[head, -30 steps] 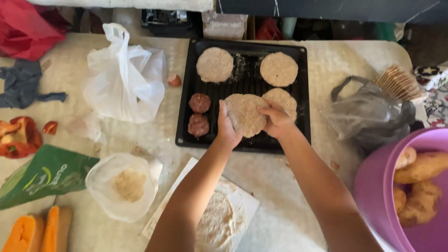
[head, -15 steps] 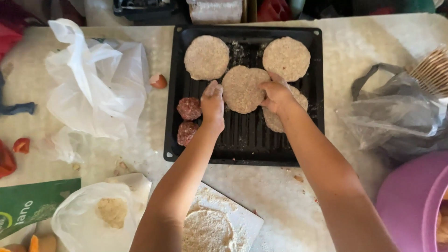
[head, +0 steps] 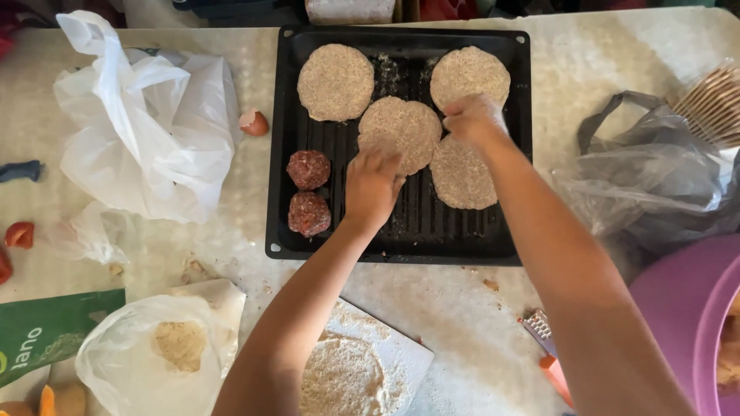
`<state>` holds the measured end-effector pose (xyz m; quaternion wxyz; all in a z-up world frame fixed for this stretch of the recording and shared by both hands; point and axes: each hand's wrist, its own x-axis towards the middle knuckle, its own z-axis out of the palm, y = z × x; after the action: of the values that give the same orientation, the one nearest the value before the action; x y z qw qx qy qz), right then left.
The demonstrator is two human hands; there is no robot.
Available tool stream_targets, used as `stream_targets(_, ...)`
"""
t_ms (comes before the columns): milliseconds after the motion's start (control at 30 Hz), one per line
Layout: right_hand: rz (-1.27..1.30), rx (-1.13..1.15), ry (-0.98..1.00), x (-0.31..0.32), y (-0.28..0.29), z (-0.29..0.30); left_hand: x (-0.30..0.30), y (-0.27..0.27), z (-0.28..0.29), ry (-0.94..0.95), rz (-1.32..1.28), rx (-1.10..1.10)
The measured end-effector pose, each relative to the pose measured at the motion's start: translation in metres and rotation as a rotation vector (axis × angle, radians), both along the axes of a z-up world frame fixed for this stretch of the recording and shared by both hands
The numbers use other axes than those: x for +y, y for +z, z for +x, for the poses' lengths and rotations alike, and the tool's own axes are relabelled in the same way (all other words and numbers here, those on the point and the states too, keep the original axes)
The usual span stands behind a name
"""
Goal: Forming burger patties from ground meat by flouring and pressing them on a board, then placing them on a grill pan.
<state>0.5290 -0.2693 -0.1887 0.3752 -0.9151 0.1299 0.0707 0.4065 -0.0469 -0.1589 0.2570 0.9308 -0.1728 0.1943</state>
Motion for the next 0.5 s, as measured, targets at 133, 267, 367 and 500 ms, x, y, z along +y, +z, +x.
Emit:
stream_targets(133, 0.07, -0.053, 0.104, 0.017, -0.001, -0.019, -0.001, -0.019, 0.015, 0.011, 0.024, -0.089)
stream_targets(267, 0.184, -0.09, 0.132, 0.017, -0.026, -0.007, 0.0, -0.041, 0.023, -0.08, 0.062, 0.054)
stream_targets(367, 0.063, -0.105, 0.127, 0.018, 0.012, -0.024, -0.004, -0.029, 0.019, -0.076, -0.067, 0.145)
stream_targets(500, -0.127, -0.111, 0.13, 0.027, 0.059, -0.049, -0.002, -0.045, 0.028, -0.049, 0.121, 0.132)
